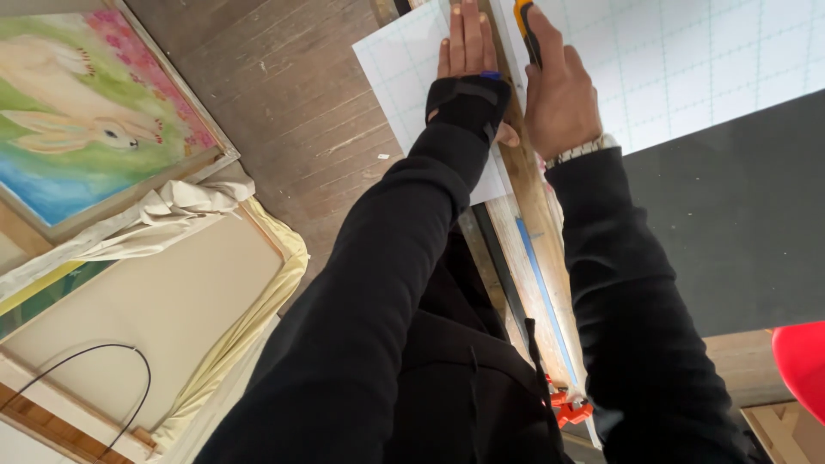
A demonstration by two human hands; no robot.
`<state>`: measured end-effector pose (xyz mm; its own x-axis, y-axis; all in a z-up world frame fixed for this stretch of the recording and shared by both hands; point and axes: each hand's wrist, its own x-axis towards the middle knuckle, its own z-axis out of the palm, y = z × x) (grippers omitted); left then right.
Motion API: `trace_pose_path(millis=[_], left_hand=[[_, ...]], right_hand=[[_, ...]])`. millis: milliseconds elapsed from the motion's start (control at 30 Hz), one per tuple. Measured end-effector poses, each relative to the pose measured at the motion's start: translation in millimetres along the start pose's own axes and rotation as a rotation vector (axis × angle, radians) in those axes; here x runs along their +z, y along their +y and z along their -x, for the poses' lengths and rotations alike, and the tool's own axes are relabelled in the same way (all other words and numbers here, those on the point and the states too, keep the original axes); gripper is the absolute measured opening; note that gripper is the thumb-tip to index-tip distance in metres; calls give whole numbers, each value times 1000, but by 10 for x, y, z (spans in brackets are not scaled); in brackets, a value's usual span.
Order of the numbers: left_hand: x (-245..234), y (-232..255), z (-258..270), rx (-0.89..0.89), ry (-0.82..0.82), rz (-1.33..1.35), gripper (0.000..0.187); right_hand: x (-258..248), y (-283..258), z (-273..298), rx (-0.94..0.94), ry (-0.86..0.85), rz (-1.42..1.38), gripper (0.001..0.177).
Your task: Measuring and cutting a white mat board or paper using a straight edge and utility knife.
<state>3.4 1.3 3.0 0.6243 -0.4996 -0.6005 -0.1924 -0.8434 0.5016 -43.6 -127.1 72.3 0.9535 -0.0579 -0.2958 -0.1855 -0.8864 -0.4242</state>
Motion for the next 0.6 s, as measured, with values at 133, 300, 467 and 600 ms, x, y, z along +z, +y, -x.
trace_pose_path(millis=[133,300,467,600], left_hand=[[-44,22,35,-5,-29,1,172],[45,-7,-40,8,13,40,170],[-27,24,-11,-10,-41,21,173],[-68,51,-32,-39,-68,-14,175]], right_hand=[[116,40,-164,-2,-33,5,62],[161,60,-215,14,-70,4,61],[104,-10,-265,56,-143,43,58],[103,-8,-206,52,-127,40,59]])
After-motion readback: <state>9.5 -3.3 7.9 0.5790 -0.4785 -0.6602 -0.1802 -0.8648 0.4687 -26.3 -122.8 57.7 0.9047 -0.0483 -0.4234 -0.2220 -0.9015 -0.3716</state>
